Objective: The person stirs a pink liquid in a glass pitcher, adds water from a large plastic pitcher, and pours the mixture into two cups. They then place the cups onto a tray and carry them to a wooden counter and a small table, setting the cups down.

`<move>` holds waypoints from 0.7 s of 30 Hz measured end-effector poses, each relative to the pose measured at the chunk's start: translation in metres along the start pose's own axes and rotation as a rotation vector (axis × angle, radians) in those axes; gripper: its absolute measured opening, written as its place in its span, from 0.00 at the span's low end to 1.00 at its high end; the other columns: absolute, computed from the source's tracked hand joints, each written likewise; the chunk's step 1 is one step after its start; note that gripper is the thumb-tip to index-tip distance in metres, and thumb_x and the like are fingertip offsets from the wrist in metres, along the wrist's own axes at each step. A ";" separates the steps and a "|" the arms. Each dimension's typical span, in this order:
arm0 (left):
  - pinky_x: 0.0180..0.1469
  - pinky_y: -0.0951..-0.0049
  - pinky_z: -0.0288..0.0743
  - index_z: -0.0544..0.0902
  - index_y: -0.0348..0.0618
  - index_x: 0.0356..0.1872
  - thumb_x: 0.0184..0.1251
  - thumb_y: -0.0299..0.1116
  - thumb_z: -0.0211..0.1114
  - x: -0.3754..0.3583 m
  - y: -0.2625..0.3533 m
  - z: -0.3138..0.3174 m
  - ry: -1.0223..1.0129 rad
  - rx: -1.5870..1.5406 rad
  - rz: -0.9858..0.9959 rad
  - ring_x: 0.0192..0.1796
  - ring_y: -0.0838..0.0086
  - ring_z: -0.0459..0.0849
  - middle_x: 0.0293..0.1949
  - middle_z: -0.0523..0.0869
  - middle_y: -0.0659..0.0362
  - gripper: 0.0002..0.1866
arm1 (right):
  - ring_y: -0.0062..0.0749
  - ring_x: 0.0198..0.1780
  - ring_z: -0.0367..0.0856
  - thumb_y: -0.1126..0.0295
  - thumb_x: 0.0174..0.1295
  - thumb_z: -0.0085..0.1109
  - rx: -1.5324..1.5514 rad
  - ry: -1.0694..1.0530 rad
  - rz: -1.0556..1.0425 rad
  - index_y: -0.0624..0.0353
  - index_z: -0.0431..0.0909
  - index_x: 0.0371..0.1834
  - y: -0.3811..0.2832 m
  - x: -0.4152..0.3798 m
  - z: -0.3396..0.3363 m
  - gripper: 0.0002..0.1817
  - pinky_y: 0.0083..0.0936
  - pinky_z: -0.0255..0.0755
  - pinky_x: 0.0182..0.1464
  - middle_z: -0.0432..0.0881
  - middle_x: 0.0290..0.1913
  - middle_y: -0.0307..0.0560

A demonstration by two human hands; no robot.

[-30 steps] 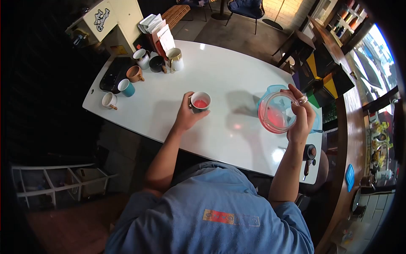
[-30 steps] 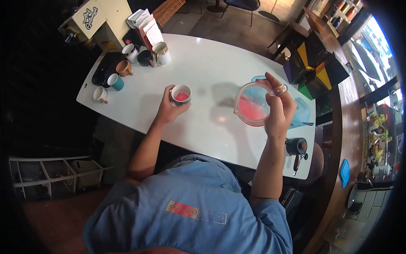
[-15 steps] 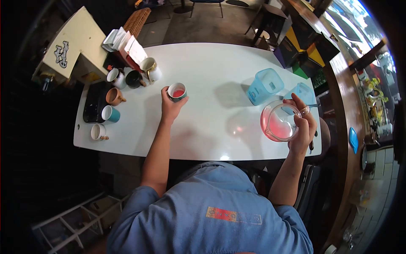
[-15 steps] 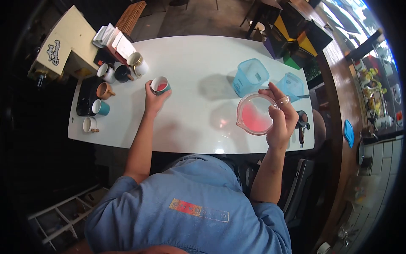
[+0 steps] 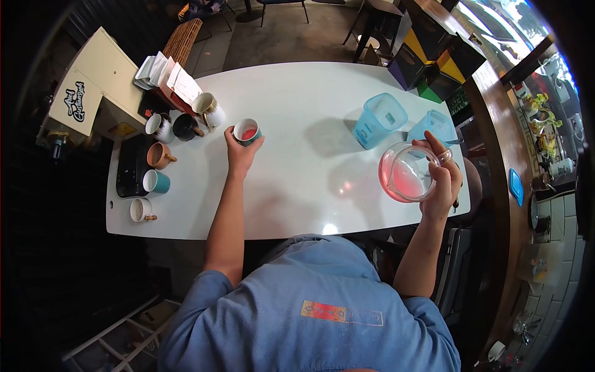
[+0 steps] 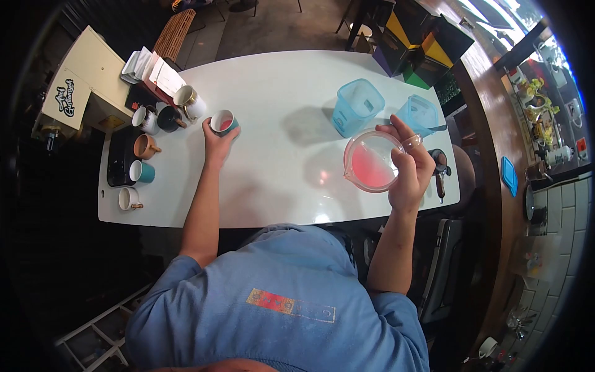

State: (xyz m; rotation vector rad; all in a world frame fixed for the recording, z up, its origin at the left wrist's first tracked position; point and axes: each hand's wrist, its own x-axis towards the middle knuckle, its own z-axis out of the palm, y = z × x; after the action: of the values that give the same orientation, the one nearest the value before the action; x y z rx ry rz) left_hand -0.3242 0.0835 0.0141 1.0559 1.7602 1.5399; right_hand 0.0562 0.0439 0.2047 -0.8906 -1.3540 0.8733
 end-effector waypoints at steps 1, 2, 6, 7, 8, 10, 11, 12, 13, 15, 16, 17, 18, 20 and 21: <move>0.60 0.66 0.70 0.59 0.38 0.60 0.48 0.36 0.79 0.001 -0.001 -0.001 0.007 0.000 -0.001 0.58 0.65 0.74 0.57 0.72 0.50 0.43 | 0.43 0.53 0.81 0.74 0.50 0.45 0.015 0.002 0.002 0.81 0.72 0.57 0.002 0.001 0.000 0.29 0.32 0.67 0.62 0.82 0.48 0.65; 0.60 0.65 0.70 0.59 0.39 0.61 0.48 0.36 0.78 0.002 -0.002 -0.001 0.015 -0.001 -0.003 0.59 0.64 0.74 0.57 0.72 0.50 0.43 | 0.43 0.53 0.81 0.74 0.50 0.46 0.030 0.002 0.004 0.81 0.72 0.57 0.004 0.002 -0.001 0.29 0.33 0.68 0.62 0.82 0.48 0.65; 0.60 0.66 0.70 0.59 0.39 0.61 0.47 0.37 0.79 0.003 -0.004 -0.004 0.052 0.003 0.025 0.58 0.64 0.74 0.57 0.72 0.50 0.44 | 0.44 0.53 0.81 0.75 0.49 0.46 0.054 -0.024 0.040 0.81 0.74 0.53 0.008 0.004 0.000 0.27 0.35 0.68 0.62 0.81 0.50 0.66; 0.61 0.64 0.70 0.59 0.39 0.62 0.46 0.40 0.80 0.002 -0.002 -0.005 0.024 0.040 0.054 0.59 0.63 0.73 0.58 0.72 0.49 0.45 | 0.45 0.53 0.81 0.75 0.49 0.45 0.060 -0.023 0.027 0.81 0.75 0.50 0.011 0.005 0.001 0.25 0.37 0.68 0.62 0.80 0.52 0.66; 0.62 0.63 0.69 0.59 0.39 0.63 0.45 0.42 0.81 -0.001 0.000 -0.008 -0.003 0.077 0.082 0.61 0.62 0.72 0.59 0.71 0.48 0.47 | 0.46 0.54 0.81 0.75 0.49 0.45 0.067 -0.025 0.016 0.81 0.76 0.47 0.012 0.006 0.003 0.24 0.39 0.68 0.62 0.79 0.54 0.66; 0.63 0.62 0.68 0.59 0.38 0.64 0.44 0.45 0.81 -0.013 0.006 -0.016 0.056 0.191 0.058 0.63 0.61 0.70 0.60 0.70 0.47 0.49 | 0.46 0.54 0.81 0.75 0.49 0.45 0.088 -0.054 0.020 0.81 0.77 0.44 0.015 0.008 0.008 0.22 0.41 0.68 0.62 0.78 0.55 0.66; 0.64 0.61 0.66 0.59 0.38 0.65 0.44 0.48 0.81 -0.018 0.008 -0.022 0.092 0.301 0.043 0.64 0.59 0.68 0.61 0.69 0.46 0.52 | 0.47 0.54 0.81 0.76 0.49 0.44 0.102 -0.061 0.018 0.81 0.77 0.41 0.016 0.009 0.012 0.20 0.42 0.68 0.62 0.78 0.57 0.66; 0.64 0.59 0.65 0.59 0.38 0.67 0.48 0.51 0.79 -0.024 0.006 -0.030 0.136 0.254 0.092 0.63 0.58 0.67 0.61 0.68 0.46 0.51 | 0.47 0.53 0.81 0.76 0.49 0.43 0.121 -0.048 0.066 0.80 0.77 0.39 0.016 0.011 0.017 0.19 0.43 0.68 0.62 0.77 0.56 0.67; 0.64 0.59 0.65 0.59 0.38 0.67 0.48 0.51 0.79 -0.025 -0.002 -0.040 0.164 0.262 0.078 0.63 0.58 0.67 0.61 0.68 0.46 0.51 | 0.47 0.53 0.81 0.76 0.49 0.43 0.134 -0.077 0.075 0.80 0.77 0.39 0.017 0.013 0.021 0.19 0.43 0.68 0.62 0.77 0.56 0.67; 0.62 0.59 0.65 0.62 0.38 0.65 0.53 0.51 0.76 -0.027 -0.011 -0.063 0.362 0.199 0.149 0.58 0.59 0.69 0.60 0.68 0.47 0.45 | 0.47 0.54 0.80 0.76 0.49 0.43 0.134 -0.135 0.083 0.80 0.77 0.39 0.020 0.016 0.028 0.19 0.43 0.68 0.62 0.77 0.56 0.68; 0.61 0.59 0.64 0.63 0.36 0.64 0.57 0.48 0.73 -0.031 -0.012 -0.075 0.464 0.147 0.129 0.55 0.59 0.68 0.59 0.68 0.47 0.41 | 0.47 0.54 0.80 0.76 0.49 0.42 0.147 -0.158 0.100 0.81 0.77 0.39 0.021 0.017 0.033 0.19 0.43 0.68 0.62 0.77 0.56 0.69; 0.61 0.59 0.64 0.63 0.36 0.64 0.57 0.48 0.73 -0.036 -0.013 -0.088 0.482 0.150 0.125 0.55 0.59 0.68 0.59 0.68 0.47 0.41 | 0.47 0.54 0.80 0.76 0.49 0.42 0.154 -0.176 0.101 0.81 0.77 0.39 0.023 0.019 0.038 0.19 0.43 0.68 0.62 0.77 0.56 0.69; 0.62 0.58 0.63 0.62 0.34 0.63 0.57 0.47 0.73 -0.042 -0.012 -0.102 0.624 0.212 0.103 0.56 0.58 0.68 0.59 0.67 0.44 0.41 | 0.47 0.54 0.80 0.77 0.49 0.42 0.183 -0.185 0.112 0.81 0.76 0.39 0.024 0.020 0.044 0.19 0.43 0.68 0.62 0.77 0.56 0.69; 0.63 0.58 0.62 0.61 0.32 0.63 0.57 0.46 0.72 -0.048 -0.014 -0.125 0.772 0.276 0.080 0.58 0.57 0.67 0.60 0.66 0.42 0.42 | 0.48 0.54 0.80 0.77 0.49 0.41 0.187 -0.201 0.124 0.82 0.76 0.38 0.022 0.019 0.058 0.19 0.43 0.67 0.62 0.77 0.56 0.69; 0.64 0.57 0.61 0.59 0.29 0.64 0.56 0.47 0.73 -0.049 -0.018 -0.134 0.859 0.338 0.034 0.60 0.55 0.66 0.61 0.65 0.40 0.44 | 0.48 0.54 0.80 0.77 0.49 0.41 0.192 -0.208 0.123 0.82 0.76 0.38 0.022 0.020 0.063 0.19 0.43 0.67 0.62 0.77 0.56 0.69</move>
State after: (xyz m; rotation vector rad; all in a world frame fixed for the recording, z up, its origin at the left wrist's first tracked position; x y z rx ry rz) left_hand -0.4127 -0.0298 0.0165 0.5743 2.6521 1.9244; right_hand -0.0066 0.0727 0.1943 -0.7554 -1.3759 1.1965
